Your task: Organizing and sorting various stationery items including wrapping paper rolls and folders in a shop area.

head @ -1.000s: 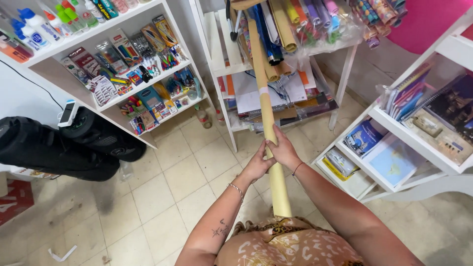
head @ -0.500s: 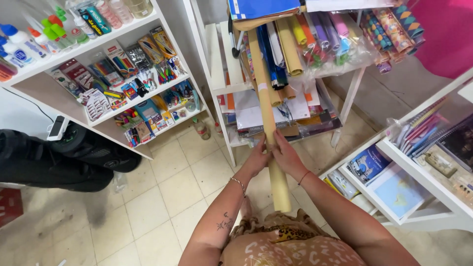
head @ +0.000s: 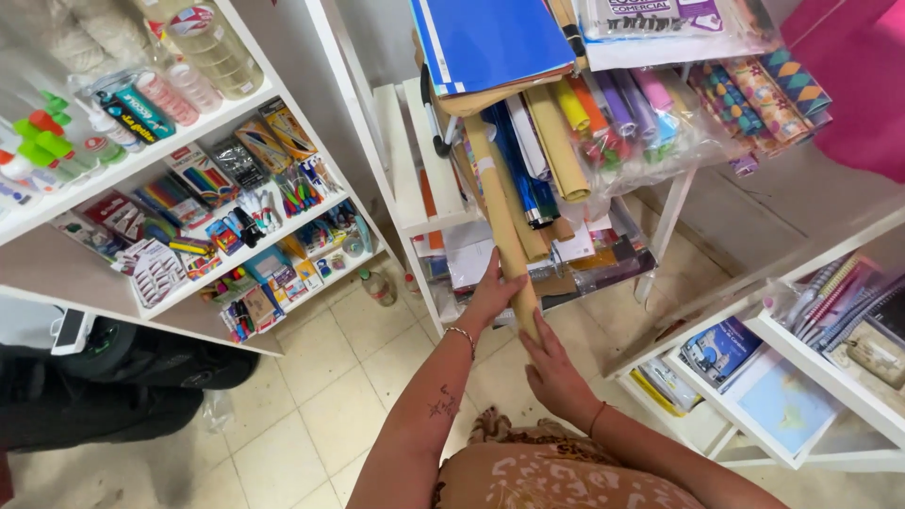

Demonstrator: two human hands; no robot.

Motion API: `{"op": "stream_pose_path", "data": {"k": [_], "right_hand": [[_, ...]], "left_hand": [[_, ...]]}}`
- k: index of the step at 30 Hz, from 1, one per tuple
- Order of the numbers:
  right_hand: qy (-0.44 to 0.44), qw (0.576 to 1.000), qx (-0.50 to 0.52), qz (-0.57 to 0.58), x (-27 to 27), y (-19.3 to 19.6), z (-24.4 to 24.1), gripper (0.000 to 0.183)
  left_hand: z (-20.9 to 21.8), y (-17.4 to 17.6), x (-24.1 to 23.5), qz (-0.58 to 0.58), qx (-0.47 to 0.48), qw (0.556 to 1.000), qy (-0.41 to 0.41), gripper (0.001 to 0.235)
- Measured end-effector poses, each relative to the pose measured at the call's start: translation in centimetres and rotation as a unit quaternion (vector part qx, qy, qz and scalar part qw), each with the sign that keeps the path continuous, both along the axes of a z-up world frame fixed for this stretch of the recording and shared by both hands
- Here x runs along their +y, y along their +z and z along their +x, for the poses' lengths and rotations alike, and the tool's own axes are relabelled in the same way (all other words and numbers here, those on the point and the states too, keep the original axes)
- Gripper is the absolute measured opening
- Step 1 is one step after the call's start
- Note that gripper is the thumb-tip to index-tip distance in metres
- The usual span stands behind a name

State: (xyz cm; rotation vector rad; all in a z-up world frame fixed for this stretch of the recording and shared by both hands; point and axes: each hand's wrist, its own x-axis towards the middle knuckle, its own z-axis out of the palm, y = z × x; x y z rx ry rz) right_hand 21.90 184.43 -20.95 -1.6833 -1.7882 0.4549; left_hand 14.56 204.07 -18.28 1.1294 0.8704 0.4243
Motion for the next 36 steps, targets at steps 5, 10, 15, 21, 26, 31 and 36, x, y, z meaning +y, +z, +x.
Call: {"op": "stream_pose_path", "data": {"k": [5, 10, 15, 21, 26, 31, 36], "right_hand": [[-0.047, 0.997, -0.027, 0.054, 5.2, -3.0, 1.5, 0.053], [-0.093, 0.991, -0.056, 0.083, 9.9, -5.2, 3.3, 0.058], [-0.123, 0.983, -0.066, 0.121, 13.0, -6.3, 5.0, 0.059], [-0.161, 0.958, -0.161, 0.172, 15.4, -6.5, 6.6, 0.052], [-0.158, 0.944, -0.182, 0.228, 18.5, -6.5, 8.4, 0.046], [-0.154, 0.932, -0.183, 0.273, 19.3, -6.3, 9.5, 0.05], [-0.088, 0.948, -0.186, 0.244, 16.7, -5.5, 9.8, 0.056]], "left_hand": [[1.2, -0.1, 4.4, 0.057, 0.038, 0.998, -0.017, 0.098], [1.4, -1.3, 7.4, 0.087, 0.016, 0.995, -0.034, 0.105], [0.9, -1.2, 6.8, 0.17, 0.08, 0.98, -0.065, 0.085], [2.8, -7.2, 7.8, 0.396, 0.049, 0.917, -0.019, 0.054], [4.8, -12.9, 10.0, 0.51, 0.01, 0.86, -0.005, 0.055], [5.0, -13.1, 9.5, 0.507, 0.01, 0.862, -0.03, 0.059], [5.1, -13.6, 9.1, 0.455, 0.065, 0.885, -0.075, 0.072]]}}
